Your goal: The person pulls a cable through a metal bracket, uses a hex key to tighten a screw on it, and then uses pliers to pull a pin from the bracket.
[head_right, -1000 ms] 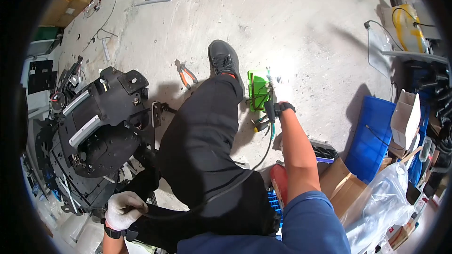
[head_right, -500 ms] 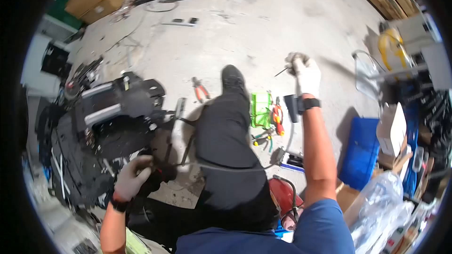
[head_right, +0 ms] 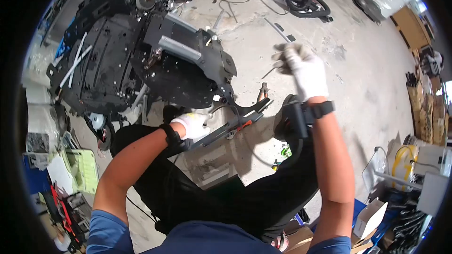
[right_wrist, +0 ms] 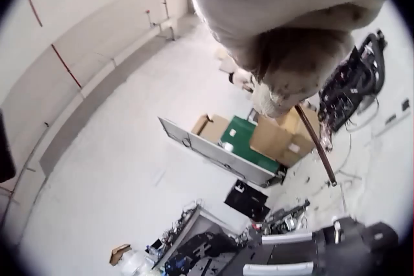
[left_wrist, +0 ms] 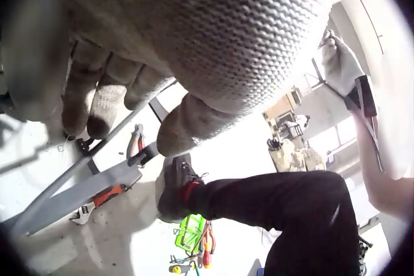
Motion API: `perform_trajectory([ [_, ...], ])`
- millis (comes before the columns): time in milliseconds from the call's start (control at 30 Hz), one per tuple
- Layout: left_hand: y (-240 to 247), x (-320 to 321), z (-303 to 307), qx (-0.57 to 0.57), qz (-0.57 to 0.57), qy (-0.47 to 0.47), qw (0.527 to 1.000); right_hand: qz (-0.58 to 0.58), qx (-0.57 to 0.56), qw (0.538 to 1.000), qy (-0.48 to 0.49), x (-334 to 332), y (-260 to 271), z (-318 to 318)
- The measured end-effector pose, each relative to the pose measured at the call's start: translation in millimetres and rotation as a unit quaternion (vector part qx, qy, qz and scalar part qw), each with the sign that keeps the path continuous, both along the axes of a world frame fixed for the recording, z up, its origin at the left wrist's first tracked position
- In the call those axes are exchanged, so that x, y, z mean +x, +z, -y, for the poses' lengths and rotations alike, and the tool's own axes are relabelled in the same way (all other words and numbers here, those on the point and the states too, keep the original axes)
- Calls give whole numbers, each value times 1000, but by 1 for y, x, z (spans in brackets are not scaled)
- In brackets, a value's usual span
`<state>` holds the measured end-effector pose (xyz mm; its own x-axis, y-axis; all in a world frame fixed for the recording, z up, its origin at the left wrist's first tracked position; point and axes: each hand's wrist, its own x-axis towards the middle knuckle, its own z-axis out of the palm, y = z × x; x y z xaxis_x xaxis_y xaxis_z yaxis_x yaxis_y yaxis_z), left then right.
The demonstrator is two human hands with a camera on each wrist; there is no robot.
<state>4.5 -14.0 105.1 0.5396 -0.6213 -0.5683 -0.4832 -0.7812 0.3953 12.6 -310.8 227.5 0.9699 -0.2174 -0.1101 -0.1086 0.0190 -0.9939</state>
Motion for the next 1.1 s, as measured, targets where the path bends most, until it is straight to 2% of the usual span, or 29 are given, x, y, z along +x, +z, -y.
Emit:
perform_trajectory([
  [33, 0, 5, 0, 11, 17, -23, 1000, -17, -5, 1000, 15, 7, -22, -15],
  [67, -5, 4, -1, 15, -9, 14, 1000, -35, -9, 999, 30, 11, -43, -29],
  [133, 6, 7, 1, -11, -13, 24, 1000, -53, -41, 997, 46, 15, -78, -51],
  [167, 18, 7, 1, -12, -47, 48, 998, -58, -13, 996, 59, 16, -91, -60],
  [267, 6, 10, 0, -52, -59, 65, 995, -68, -48, 994, 75, 20, -108, -78],
  [367, 1, 15, 7, -45, -73, 79, 993, -97, -79, 988, 88, 30, -109, -87],
  [400, -6, 17, 8, -51, -66, 92, 992, -97, -81, 988, 91, 34, -103, -90],
  [467, -12, 16, 7, -53, -38, 113, 991, -56, 70, 995, 53, 33, -78, -95],
  [533, -26, 14, 6, -55, -10, 134, 989, -13, 112, 992, 59, 29, -39, -102],
  [600, -47, 12, 1, -51, 55, 67, 995, 33, 124, 990, 64, 22, -6, -101],
  [633, -46, 9, -1, -58, 63, 71, 994, 52, 134, 988, 64, 18, 11, -98],
  [667, -45, 9, -1, -41, 40, 41, 998, 72, 143, 985, 64, 13, 28, -95],
  [733, -49, 7, 6, 22, -91, 1, 996, 128, 143, 979, 72, 3, 56, -82],
  [800, -39, -5, 2, -36, -187, -10, 982, 173, 179, 963, 104, -8, 74, -59],
  [867, -37, -23, -1, -21, -193, -46, 980, 195, 188, 959, 85, -23, 90, -36],
  [933, -42, -35, -2, 55, -127, -62, 988, 205, 226, 947, 96, -39, 106, -11],
  [1000, -35, -38, -7, 13, -20, -31, 999, 222, 230, 946, 62, -56, 120, 7],
  [1033, -39, -38, -11, 12, 7, -33, 999, 234, 217, 945, 66, -63, 128, 19],
  [1100, -45, -38, -17, 14, 25, 22, 999, 247, 235, 939, 54, -74, 139, 40],
])
